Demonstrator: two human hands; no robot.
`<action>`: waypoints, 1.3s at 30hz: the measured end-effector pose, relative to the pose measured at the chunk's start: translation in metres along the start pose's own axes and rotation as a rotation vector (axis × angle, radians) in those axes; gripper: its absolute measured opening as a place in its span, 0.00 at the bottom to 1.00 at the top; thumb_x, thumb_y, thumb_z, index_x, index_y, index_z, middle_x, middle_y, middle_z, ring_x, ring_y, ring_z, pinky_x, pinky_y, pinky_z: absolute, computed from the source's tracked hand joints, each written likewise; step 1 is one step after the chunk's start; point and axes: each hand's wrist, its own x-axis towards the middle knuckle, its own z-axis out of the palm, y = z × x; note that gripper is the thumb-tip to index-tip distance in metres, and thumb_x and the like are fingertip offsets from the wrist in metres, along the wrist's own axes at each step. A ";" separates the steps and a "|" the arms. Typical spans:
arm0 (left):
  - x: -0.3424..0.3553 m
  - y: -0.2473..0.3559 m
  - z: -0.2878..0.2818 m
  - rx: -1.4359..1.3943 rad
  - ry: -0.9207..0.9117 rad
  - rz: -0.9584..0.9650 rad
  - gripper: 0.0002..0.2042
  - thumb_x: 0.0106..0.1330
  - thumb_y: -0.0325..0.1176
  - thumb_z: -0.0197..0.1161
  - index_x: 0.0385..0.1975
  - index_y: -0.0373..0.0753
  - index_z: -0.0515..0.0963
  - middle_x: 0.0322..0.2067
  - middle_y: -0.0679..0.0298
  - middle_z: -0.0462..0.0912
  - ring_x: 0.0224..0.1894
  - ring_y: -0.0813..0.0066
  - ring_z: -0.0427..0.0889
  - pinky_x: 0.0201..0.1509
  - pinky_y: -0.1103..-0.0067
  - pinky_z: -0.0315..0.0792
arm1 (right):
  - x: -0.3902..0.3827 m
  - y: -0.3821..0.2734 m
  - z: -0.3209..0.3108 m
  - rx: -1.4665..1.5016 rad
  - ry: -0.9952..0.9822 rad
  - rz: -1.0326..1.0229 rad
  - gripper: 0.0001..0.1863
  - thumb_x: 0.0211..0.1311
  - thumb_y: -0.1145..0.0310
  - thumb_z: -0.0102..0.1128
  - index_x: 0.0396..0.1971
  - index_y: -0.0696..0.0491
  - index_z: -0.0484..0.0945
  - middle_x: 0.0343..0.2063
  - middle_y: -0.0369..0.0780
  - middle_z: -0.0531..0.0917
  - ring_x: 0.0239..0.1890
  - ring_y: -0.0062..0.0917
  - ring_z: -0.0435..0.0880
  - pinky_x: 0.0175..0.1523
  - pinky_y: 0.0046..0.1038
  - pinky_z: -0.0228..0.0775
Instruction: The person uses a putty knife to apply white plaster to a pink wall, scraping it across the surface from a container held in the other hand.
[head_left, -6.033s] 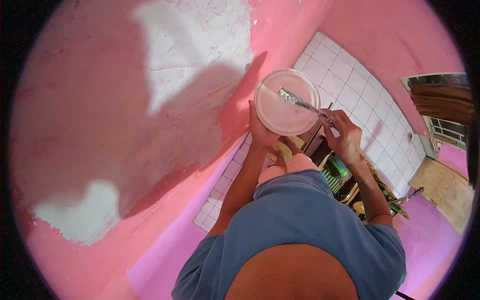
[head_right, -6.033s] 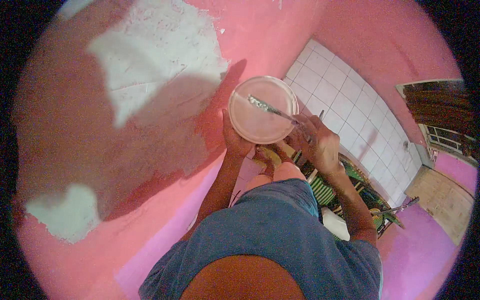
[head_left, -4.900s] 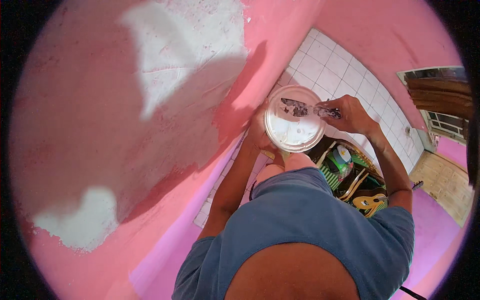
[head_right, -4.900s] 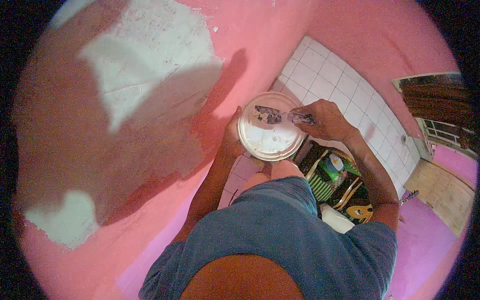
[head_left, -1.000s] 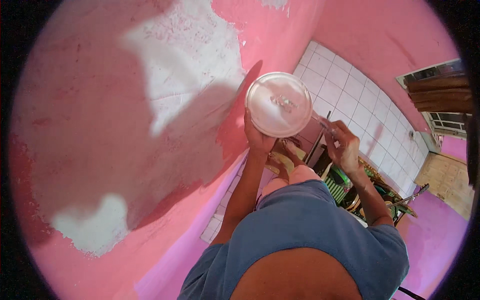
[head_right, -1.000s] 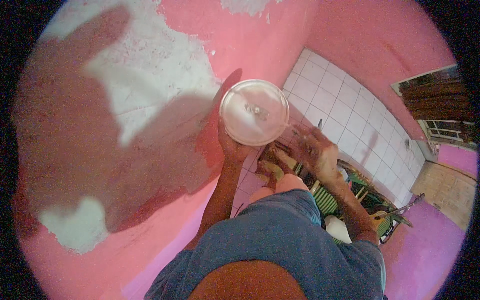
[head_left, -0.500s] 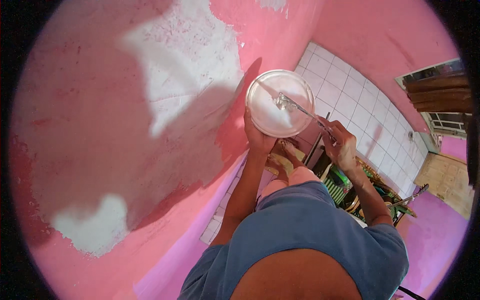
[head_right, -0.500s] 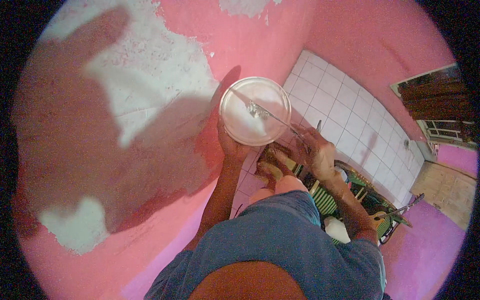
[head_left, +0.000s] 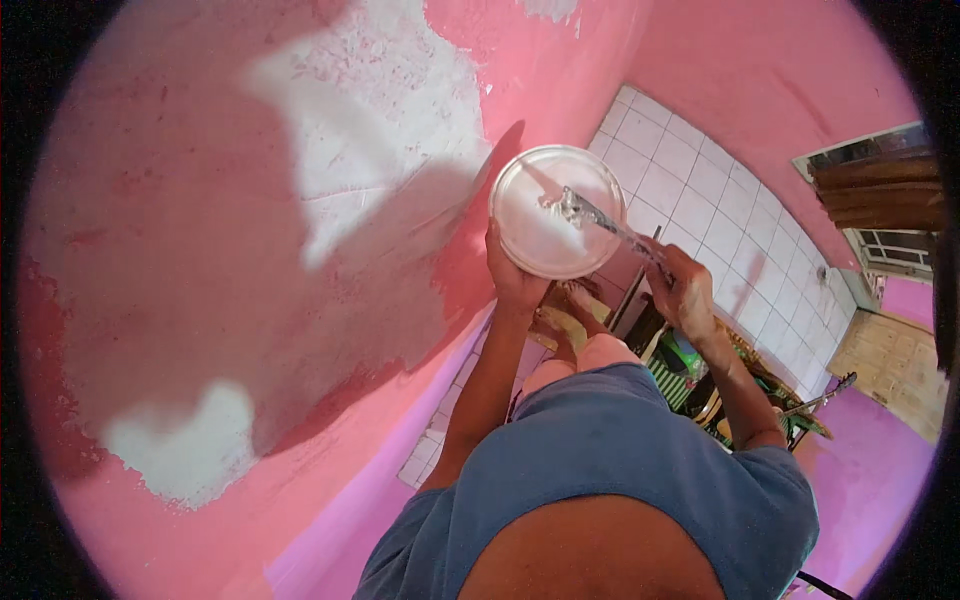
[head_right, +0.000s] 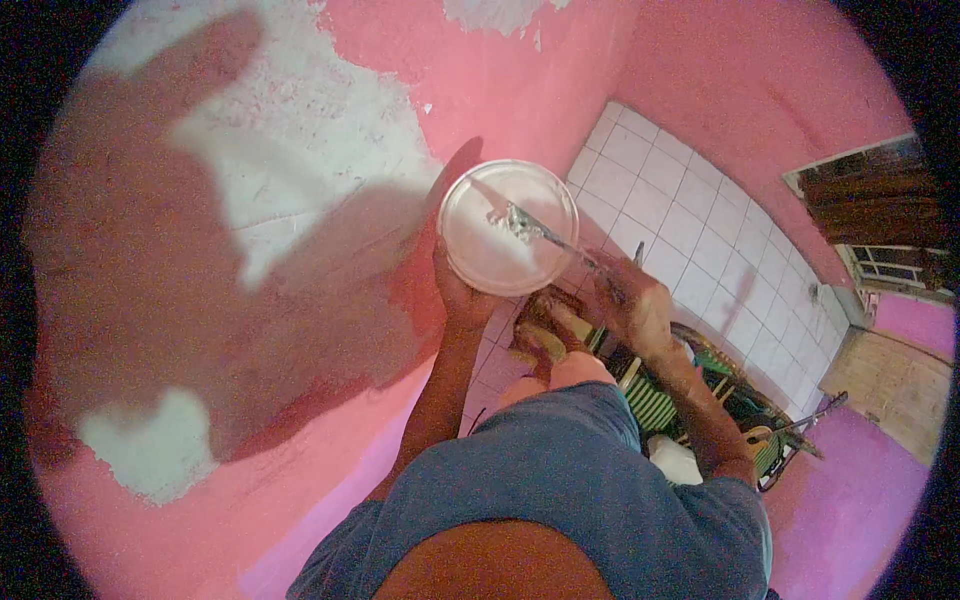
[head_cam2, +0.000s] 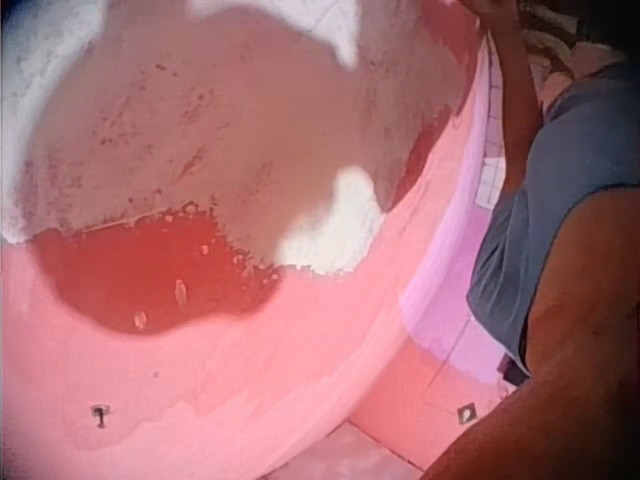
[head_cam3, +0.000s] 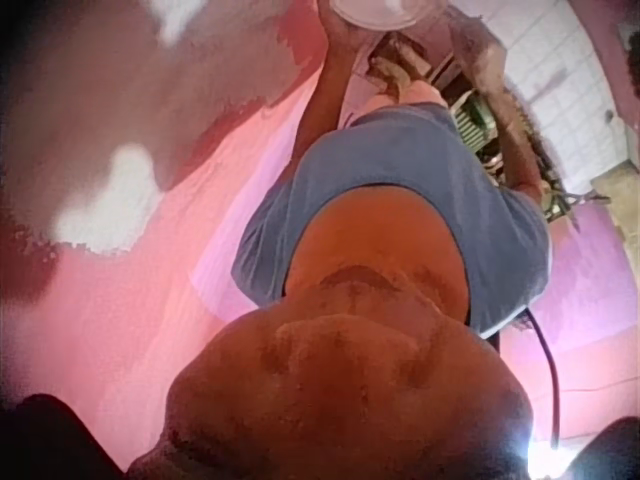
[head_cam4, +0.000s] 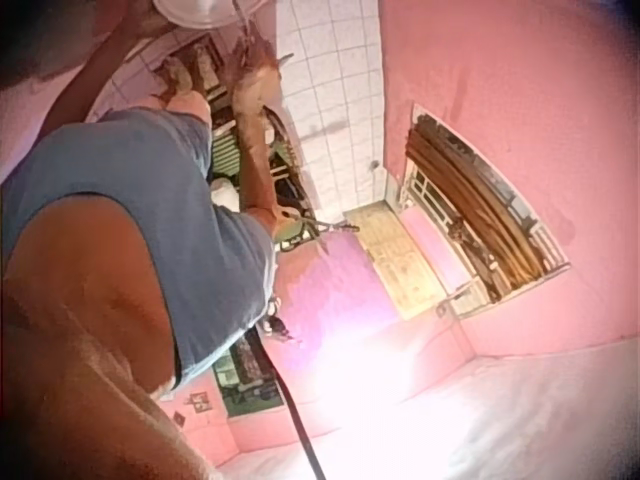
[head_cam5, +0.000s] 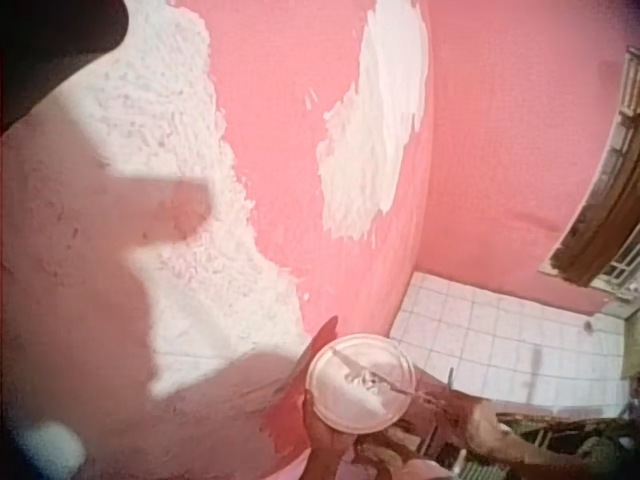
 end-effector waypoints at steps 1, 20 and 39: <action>0.000 0.000 0.001 0.005 -0.036 -0.002 0.25 0.67 0.50 0.42 0.57 0.38 0.61 0.55 0.57 0.68 0.56 0.62 0.68 0.61 0.64 0.63 | -0.001 0.000 0.004 0.057 0.099 -0.101 0.20 0.50 0.78 0.58 0.47 0.51 0.75 0.28 0.42 0.77 0.25 0.33 0.77 0.29 0.29 0.68; 0.006 -0.007 -0.008 -0.044 0.071 -0.007 0.26 0.66 0.50 0.43 0.58 0.38 0.61 0.55 0.57 0.68 0.57 0.62 0.68 0.62 0.64 0.61 | -0.011 -0.007 -0.002 0.109 0.121 -0.069 0.22 0.50 0.76 0.59 0.48 0.48 0.75 0.37 0.43 0.80 0.36 0.39 0.80 0.38 0.32 0.73; 0.013 -0.012 -0.013 -0.102 0.061 0.033 0.27 0.63 0.48 0.49 0.57 0.38 0.61 0.55 0.56 0.67 0.56 0.60 0.67 0.62 0.64 0.60 | -0.004 -0.002 0.011 0.131 0.150 -0.027 0.18 0.56 0.78 0.55 0.48 0.53 0.75 0.33 0.44 0.81 0.26 0.24 0.78 0.33 0.23 0.70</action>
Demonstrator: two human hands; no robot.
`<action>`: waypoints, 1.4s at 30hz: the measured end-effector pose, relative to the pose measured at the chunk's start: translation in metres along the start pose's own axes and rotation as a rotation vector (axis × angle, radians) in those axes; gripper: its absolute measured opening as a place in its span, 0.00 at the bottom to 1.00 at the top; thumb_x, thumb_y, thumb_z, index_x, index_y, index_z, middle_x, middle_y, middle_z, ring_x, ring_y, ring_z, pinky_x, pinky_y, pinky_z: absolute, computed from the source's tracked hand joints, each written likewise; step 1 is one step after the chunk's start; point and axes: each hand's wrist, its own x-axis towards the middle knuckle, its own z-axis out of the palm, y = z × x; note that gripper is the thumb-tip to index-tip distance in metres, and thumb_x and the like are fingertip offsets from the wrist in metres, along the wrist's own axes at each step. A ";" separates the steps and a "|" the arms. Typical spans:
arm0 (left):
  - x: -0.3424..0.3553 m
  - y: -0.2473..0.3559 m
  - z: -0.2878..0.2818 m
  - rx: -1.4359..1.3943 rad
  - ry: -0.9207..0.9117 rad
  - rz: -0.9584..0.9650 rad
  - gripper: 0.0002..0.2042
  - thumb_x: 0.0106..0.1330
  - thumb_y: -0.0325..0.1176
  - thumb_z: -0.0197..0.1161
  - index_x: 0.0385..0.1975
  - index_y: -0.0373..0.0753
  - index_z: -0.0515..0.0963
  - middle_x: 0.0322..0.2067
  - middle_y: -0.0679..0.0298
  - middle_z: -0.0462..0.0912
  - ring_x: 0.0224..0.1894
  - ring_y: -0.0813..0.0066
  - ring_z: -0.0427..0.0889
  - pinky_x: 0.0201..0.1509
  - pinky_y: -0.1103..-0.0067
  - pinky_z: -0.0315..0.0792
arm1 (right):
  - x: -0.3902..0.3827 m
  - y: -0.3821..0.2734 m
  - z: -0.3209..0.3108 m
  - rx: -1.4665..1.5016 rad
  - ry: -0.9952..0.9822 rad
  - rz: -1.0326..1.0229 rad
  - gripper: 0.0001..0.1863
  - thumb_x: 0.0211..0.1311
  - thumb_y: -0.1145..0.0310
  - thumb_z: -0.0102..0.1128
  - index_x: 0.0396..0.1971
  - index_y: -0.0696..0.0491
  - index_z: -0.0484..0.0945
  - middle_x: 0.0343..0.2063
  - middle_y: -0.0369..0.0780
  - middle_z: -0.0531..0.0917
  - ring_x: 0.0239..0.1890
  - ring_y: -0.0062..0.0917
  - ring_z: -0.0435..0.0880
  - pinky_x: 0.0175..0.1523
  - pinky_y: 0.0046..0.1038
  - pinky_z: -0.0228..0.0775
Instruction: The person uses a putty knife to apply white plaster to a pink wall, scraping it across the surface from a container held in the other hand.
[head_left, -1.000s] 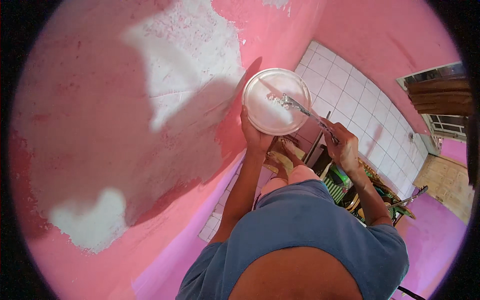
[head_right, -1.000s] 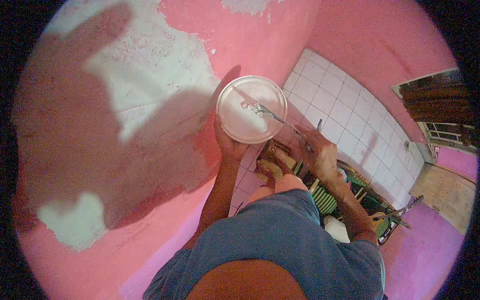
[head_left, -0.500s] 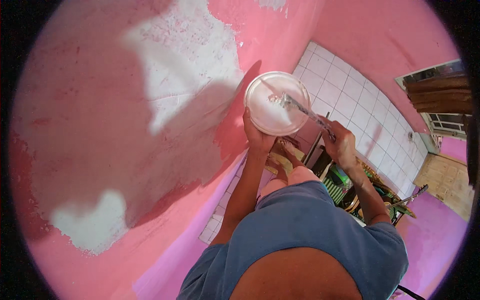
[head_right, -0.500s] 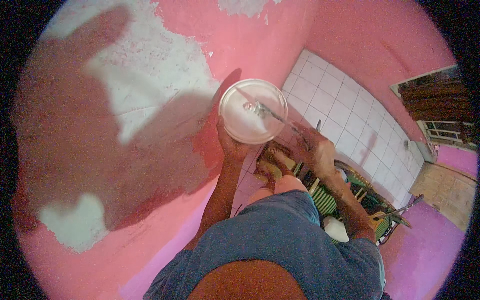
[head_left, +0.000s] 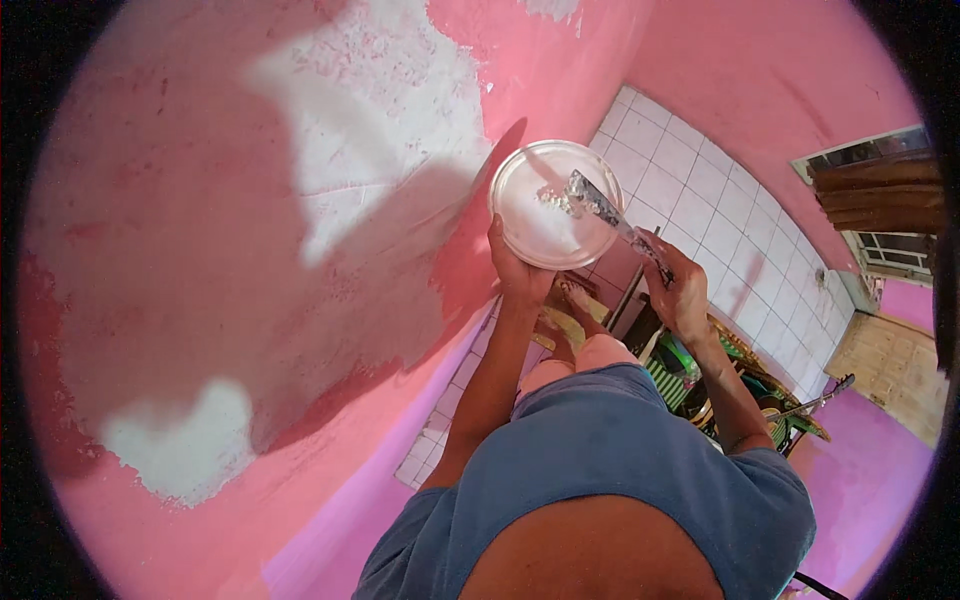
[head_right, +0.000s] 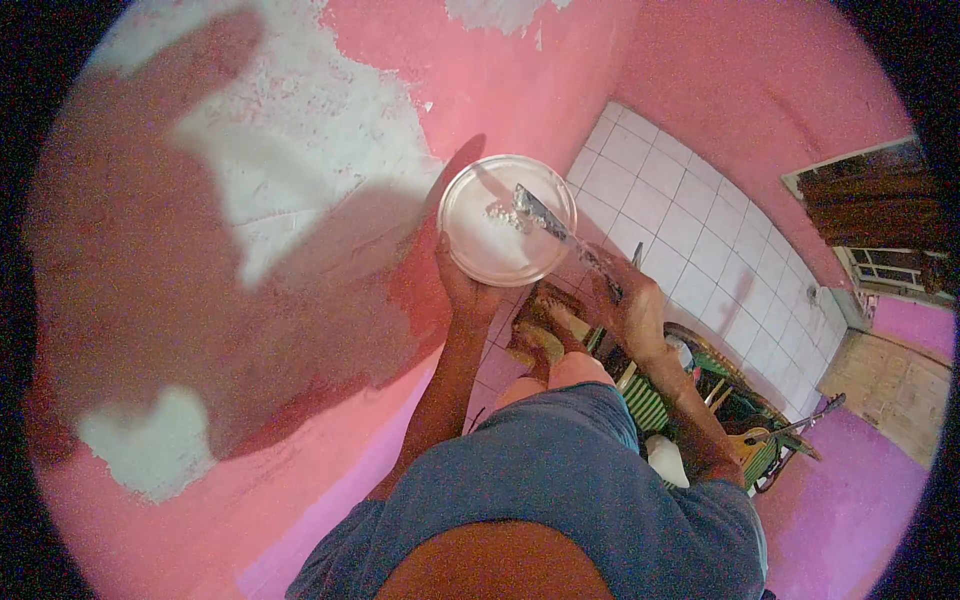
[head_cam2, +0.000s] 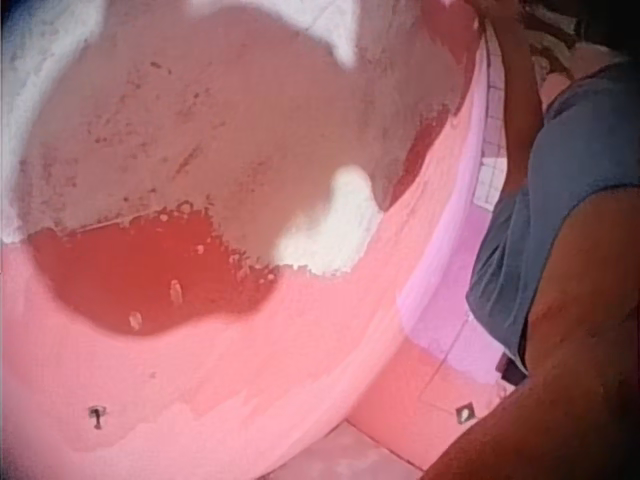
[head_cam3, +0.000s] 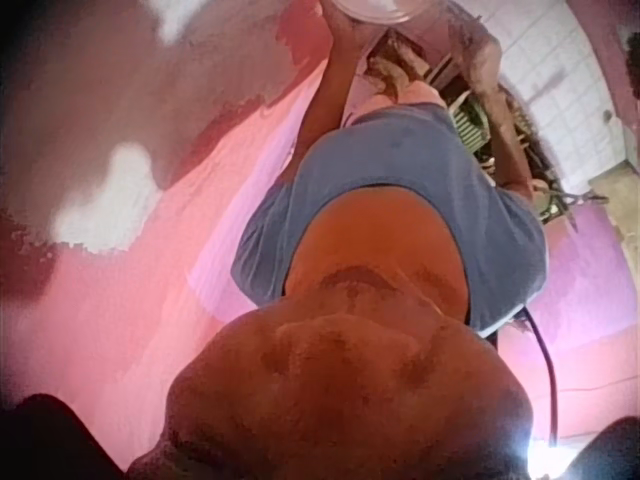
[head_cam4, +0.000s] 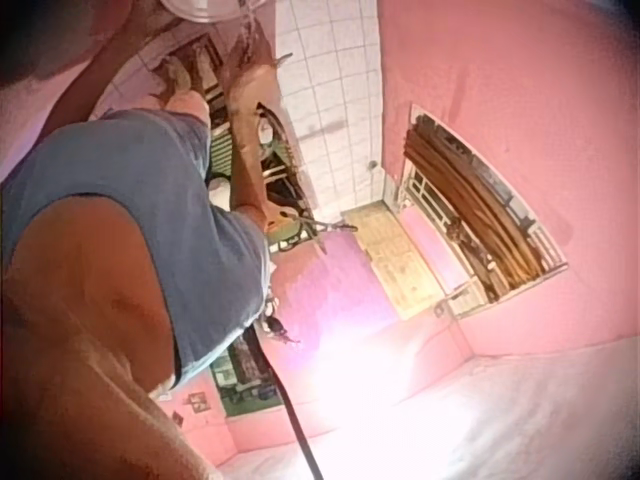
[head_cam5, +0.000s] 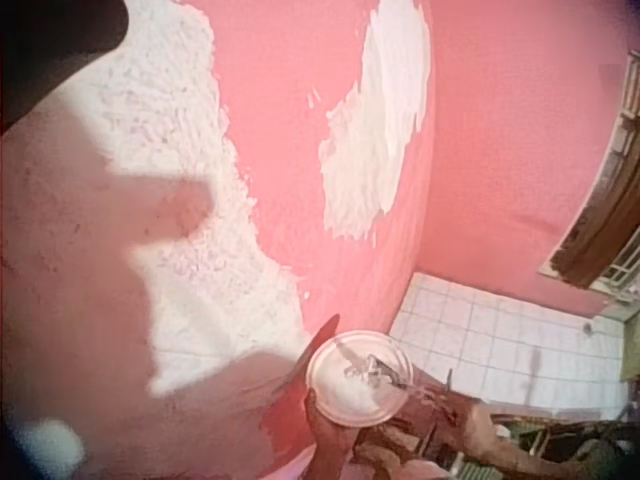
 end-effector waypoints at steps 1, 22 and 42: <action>0.001 0.000 -0.002 -0.011 -0.022 -0.010 0.27 0.62 0.48 0.51 0.57 0.38 0.61 0.55 0.56 0.67 0.57 0.59 0.66 0.63 0.62 0.59 | 0.000 0.000 0.001 -0.032 0.058 -0.048 0.18 0.56 0.78 0.55 0.49 0.52 0.75 0.31 0.42 0.81 0.25 0.24 0.78 0.32 0.22 0.69; -0.001 0.003 -0.011 -0.036 0.036 -0.155 0.26 0.63 0.45 0.48 0.57 0.36 0.62 0.54 0.56 0.69 0.56 0.60 0.68 0.62 0.64 0.60 | -0.006 -0.001 0.002 -0.248 -0.028 -0.057 0.24 0.46 0.77 0.60 0.48 0.45 0.75 0.29 0.39 0.78 0.27 0.35 0.79 0.30 0.32 0.72; 0.002 0.000 -0.004 0.010 -0.011 -0.016 0.27 0.60 0.45 0.50 0.57 0.38 0.61 0.55 0.57 0.68 0.57 0.63 0.66 0.62 0.65 0.60 | -0.009 -0.002 -0.009 -0.201 -0.088 0.238 0.15 0.59 0.74 0.55 0.47 0.54 0.76 0.25 0.43 0.81 0.23 0.13 0.71 0.29 0.20 0.67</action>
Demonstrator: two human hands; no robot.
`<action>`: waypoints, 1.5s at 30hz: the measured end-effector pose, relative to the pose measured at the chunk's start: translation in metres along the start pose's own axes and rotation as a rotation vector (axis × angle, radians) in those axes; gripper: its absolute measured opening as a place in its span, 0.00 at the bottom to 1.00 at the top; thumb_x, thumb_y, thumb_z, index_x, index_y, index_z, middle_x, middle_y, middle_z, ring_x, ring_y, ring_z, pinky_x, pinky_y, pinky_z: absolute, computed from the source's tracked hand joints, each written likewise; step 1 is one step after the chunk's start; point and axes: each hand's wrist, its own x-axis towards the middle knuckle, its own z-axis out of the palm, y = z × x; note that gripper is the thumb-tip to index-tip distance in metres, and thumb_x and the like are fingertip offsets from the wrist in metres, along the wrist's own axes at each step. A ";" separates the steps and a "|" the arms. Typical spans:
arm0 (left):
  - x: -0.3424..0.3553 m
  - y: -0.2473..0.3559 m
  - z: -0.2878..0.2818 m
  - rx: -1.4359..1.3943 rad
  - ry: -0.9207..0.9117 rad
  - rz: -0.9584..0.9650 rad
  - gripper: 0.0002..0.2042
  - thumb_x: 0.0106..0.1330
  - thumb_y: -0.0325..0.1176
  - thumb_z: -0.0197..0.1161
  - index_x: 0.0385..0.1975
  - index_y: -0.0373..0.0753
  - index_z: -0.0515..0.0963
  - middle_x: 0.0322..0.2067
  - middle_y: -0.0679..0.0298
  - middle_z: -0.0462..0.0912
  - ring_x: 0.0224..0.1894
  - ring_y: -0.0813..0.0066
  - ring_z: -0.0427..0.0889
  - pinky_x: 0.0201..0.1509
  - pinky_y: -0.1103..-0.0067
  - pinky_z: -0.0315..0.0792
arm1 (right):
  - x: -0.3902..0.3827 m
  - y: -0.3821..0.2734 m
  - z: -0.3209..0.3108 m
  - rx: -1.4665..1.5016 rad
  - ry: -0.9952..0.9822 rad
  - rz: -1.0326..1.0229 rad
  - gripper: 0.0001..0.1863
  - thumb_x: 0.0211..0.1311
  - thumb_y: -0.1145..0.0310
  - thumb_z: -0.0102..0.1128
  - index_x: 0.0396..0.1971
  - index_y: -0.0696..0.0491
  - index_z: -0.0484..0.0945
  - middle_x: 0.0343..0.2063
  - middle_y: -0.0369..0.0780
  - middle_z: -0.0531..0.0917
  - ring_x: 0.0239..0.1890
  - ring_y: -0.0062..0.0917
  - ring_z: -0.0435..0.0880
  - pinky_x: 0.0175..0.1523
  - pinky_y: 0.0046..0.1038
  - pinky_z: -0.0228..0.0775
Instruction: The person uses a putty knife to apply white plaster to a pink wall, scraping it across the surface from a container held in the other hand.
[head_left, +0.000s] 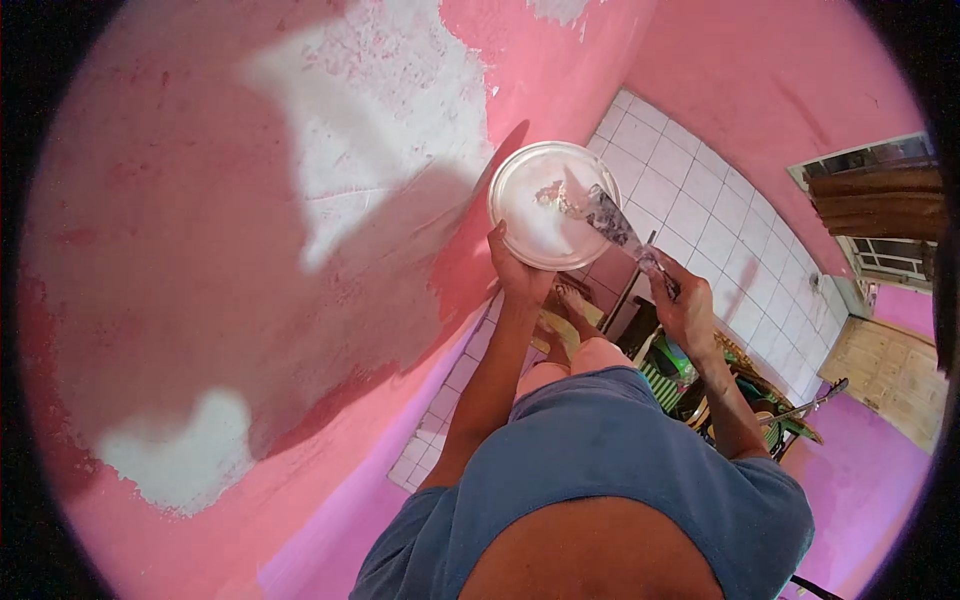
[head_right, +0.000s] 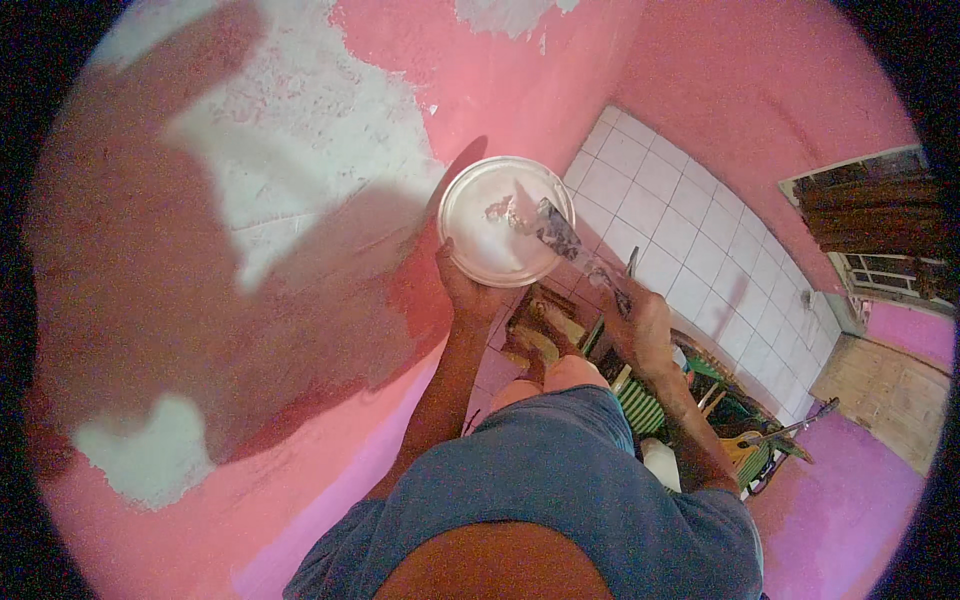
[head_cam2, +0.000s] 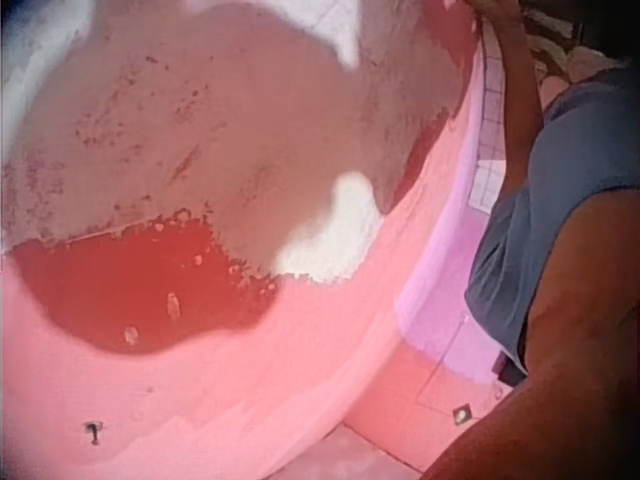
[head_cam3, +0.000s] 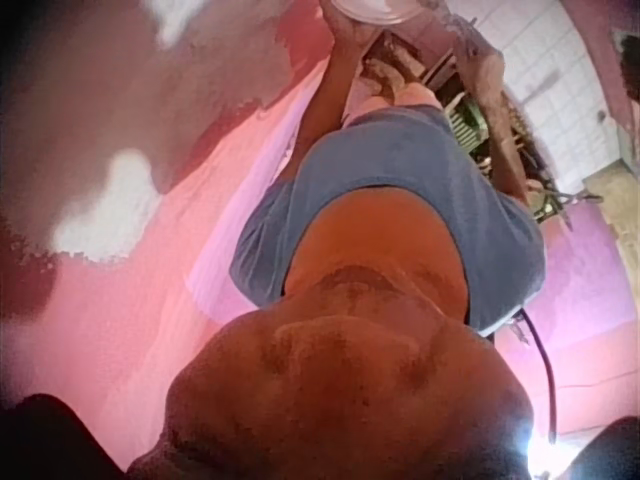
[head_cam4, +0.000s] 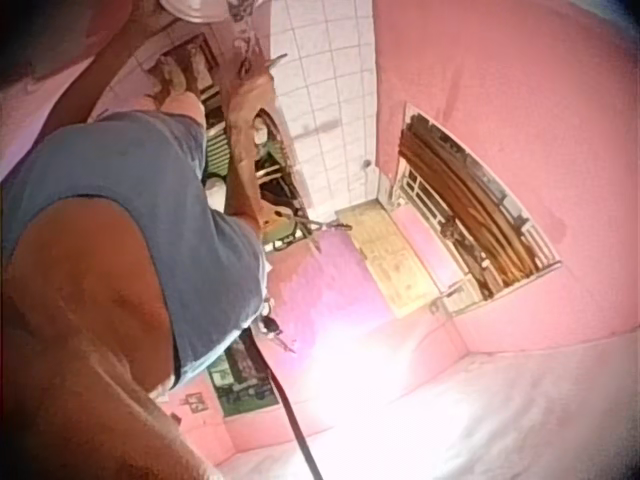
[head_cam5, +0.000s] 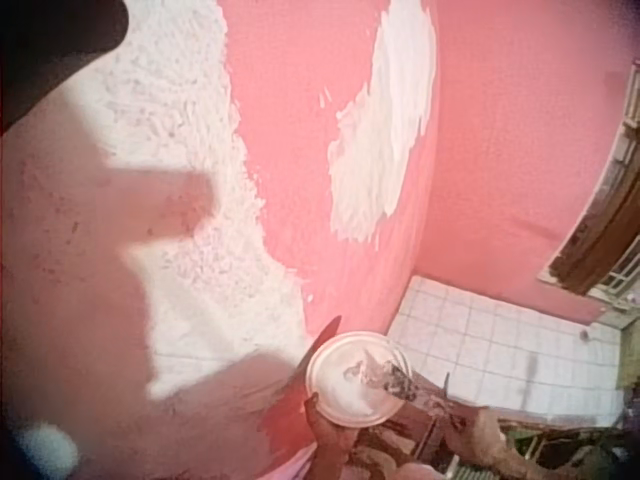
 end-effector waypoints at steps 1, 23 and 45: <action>0.000 -0.002 0.000 -0.015 -0.003 -0.003 0.27 0.60 0.45 0.50 0.57 0.38 0.61 0.55 0.57 0.68 0.57 0.63 0.66 0.62 0.65 0.60 | 0.000 0.002 0.004 0.070 0.027 -0.032 0.16 0.58 0.74 0.55 0.47 0.54 0.76 0.26 0.43 0.81 0.23 0.13 0.72 0.29 0.20 0.67; -0.007 0.006 0.007 0.013 0.021 -0.067 0.27 0.60 0.46 0.49 0.57 0.37 0.61 0.54 0.56 0.69 0.56 0.61 0.68 0.61 0.64 0.61 | 0.018 -0.020 -0.015 -0.062 0.145 -0.297 0.17 0.54 0.76 0.57 0.46 0.49 0.78 0.18 0.40 0.75 0.15 0.23 0.71 0.22 0.25 0.63; -0.010 0.004 -0.005 0.005 0.037 0.000 0.27 0.60 0.46 0.49 0.56 0.36 0.63 0.53 0.56 0.70 0.54 0.61 0.70 0.60 0.65 0.62 | 0.015 -0.010 -0.018 0.074 0.065 -0.212 0.17 0.53 0.71 0.58 0.45 0.50 0.77 0.31 0.49 0.80 0.29 0.43 0.80 0.32 0.33 0.72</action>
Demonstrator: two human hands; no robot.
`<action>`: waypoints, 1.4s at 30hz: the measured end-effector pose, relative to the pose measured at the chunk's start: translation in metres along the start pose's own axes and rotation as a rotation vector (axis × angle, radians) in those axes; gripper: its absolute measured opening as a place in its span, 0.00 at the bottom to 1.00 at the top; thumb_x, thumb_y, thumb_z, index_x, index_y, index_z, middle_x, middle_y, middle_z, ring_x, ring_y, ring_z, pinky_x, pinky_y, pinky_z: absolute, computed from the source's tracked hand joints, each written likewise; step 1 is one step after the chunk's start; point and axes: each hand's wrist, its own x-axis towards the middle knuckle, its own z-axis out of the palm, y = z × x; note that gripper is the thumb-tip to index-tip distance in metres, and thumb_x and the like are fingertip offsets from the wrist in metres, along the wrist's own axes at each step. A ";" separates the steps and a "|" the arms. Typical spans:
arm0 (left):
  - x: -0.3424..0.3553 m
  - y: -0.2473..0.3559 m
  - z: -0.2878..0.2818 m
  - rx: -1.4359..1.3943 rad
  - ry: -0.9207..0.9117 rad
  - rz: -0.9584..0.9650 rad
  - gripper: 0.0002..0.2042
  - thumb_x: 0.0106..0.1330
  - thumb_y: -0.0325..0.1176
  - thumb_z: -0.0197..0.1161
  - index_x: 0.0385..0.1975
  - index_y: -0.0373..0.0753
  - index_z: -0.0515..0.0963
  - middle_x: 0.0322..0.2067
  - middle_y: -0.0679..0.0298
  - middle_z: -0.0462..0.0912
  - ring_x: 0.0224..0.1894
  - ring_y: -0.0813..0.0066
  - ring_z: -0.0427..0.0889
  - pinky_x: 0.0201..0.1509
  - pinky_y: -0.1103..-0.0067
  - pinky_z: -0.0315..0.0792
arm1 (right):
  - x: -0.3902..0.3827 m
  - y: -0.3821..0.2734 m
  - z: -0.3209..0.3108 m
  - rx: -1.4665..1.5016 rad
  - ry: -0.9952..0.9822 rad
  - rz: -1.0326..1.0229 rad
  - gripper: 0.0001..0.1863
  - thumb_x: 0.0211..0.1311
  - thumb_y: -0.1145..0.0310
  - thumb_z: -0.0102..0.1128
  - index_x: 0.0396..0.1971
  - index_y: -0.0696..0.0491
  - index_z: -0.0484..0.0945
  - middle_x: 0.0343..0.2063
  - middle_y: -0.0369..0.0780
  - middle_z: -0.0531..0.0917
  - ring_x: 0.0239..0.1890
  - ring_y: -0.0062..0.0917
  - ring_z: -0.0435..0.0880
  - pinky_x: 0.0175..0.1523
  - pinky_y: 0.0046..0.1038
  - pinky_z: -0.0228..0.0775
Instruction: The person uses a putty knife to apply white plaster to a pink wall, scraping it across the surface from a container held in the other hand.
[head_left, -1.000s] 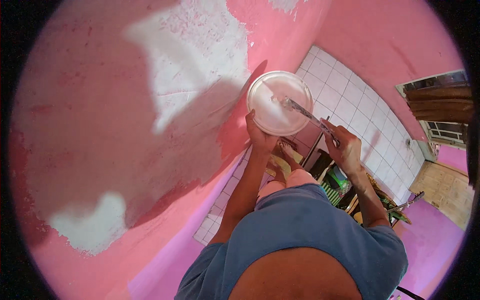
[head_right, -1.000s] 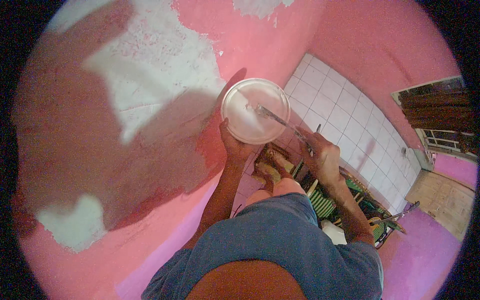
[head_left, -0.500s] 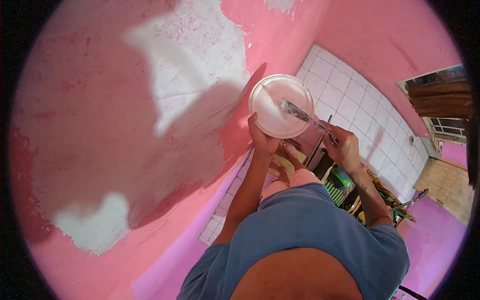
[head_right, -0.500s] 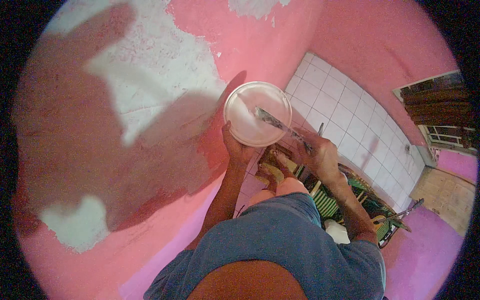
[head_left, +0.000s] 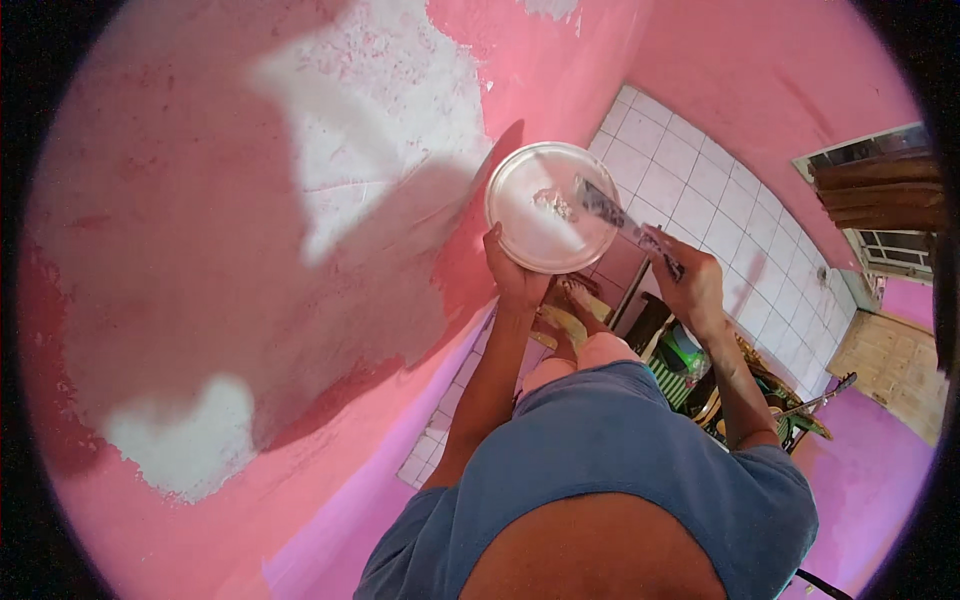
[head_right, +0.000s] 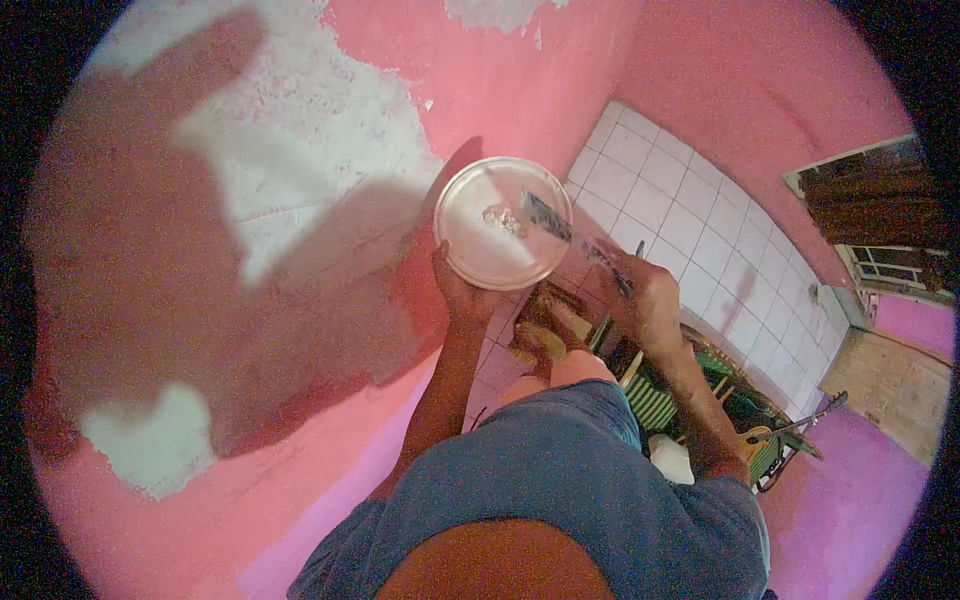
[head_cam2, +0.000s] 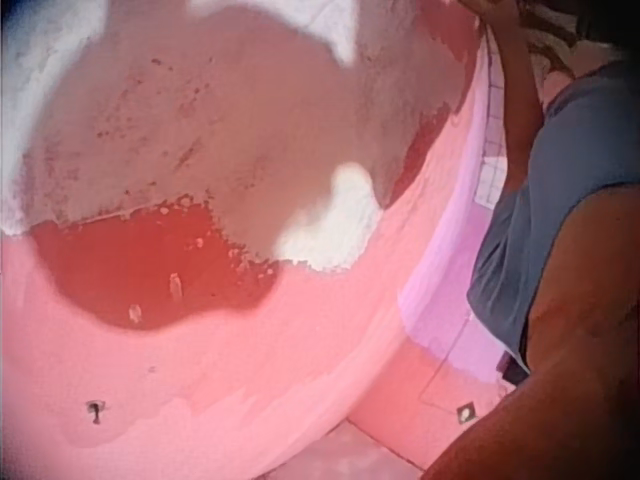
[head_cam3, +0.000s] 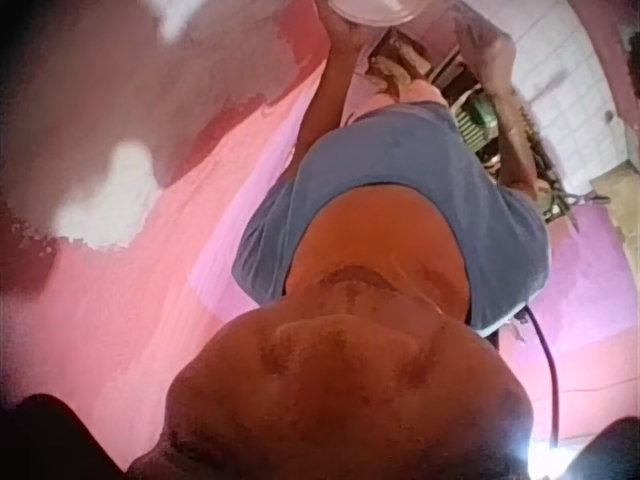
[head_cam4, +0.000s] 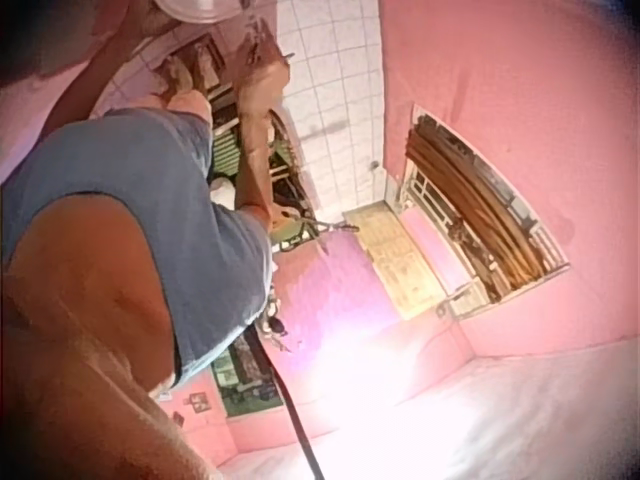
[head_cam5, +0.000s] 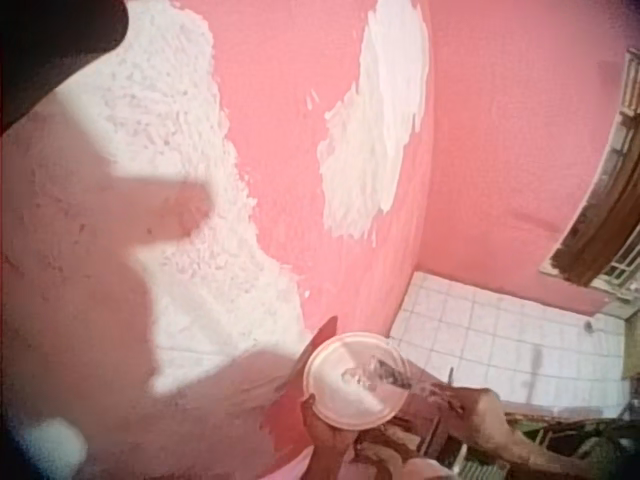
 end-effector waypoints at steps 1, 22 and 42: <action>0.000 0.000 -0.004 -0.013 -0.004 -0.004 0.27 0.60 0.46 0.49 0.56 0.36 0.63 0.53 0.56 0.70 0.54 0.61 0.70 0.60 0.65 0.62 | -0.004 -0.003 0.001 0.010 -0.077 0.099 0.17 0.55 0.75 0.57 0.47 0.51 0.77 0.33 0.46 0.82 0.26 0.18 0.80 0.34 0.22 0.70; -0.002 0.000 0.002 0.039 0.003 -0.021 0.29 0.58 0.46 0.52 0.57 0.37 0.61 0.54 0.55 0.68 0.55 0.56 0.67 0.61 0.61 0.61 | -0.005 -0.002 -0.004 0.020 -0.102 0.092 0.16 0.55 0.73 0.58 0.46 0.53 0.77 0.36 0.46 0.82 0.32 0.24 0.83 0.37 0.24 0.72; -0.003 -0.003 -0.006 0.080 0.036 -0.073 0.30 0.56 0.46 0.53 0.57 0.36 0.61 0.53 0.55 0.69 0.55 0.56 0.68 0.60 0.61 0.62 | 0.010 0.022 -0.003 0.162 -0.366 0.315 0.17 0.57 0.59 0.56 0.39 0.56 0.80 0.22 0.47 0.81 0.22 0.25 0.75 0.33 0.30 0.68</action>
